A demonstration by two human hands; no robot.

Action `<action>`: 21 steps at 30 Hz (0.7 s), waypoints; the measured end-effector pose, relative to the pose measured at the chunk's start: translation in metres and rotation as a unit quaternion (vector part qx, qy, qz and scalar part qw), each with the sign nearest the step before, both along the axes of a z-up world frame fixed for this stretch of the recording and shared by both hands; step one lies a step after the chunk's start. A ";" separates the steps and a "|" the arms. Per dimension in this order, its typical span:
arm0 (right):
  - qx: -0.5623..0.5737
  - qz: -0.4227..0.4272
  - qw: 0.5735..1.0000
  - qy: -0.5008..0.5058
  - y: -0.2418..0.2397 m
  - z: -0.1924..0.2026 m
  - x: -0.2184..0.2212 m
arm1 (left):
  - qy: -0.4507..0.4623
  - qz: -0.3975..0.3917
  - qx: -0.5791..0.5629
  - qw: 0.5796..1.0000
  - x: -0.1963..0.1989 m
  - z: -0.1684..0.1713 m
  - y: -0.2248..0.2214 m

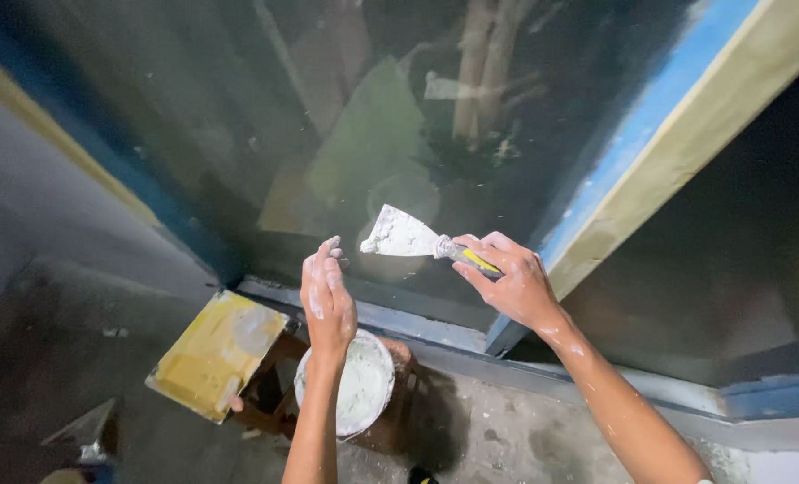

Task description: The person mixes putty inside a bucket using a putty knife, then scoops the putty and applies it along a wall edge using the putty knife and fingers.

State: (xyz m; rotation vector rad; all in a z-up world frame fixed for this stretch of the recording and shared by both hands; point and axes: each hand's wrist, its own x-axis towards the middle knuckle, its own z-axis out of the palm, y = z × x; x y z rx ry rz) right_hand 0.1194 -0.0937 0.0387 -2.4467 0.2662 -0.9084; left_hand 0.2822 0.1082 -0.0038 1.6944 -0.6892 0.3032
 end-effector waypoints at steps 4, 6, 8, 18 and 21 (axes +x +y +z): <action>-0.004 -0.024 1.000 -0.012 -0.012 0.012 -0.033 | -0.069 -0.017 0.005 0.997 -0.016 0.012 -0.019; -0.003 -0.032 0.999 -0.015 -0.017 0.017 -0.054 | -0.051 -0.047 -0.014 0.997 -0.032 0.025 -0.031; -0.012 -0.047 0.998 -0.026 -0.022 0.025 -0.078 | -0.048 -0.067 -0.014 0.996 -0.044 0.031 -0.047; -0.046 -0.159 0.983 -0.084 -0.044 0.063 -0.233 | -0.045 -0.238 -0.075 0.967 -0.132 0.040 -0.138; -0.057 -0.222 0.970 -0.082 -0.049 0.072 -0.289 | -0.065 -0.284 -0.073 0.954 -0.177 0.046 -0.169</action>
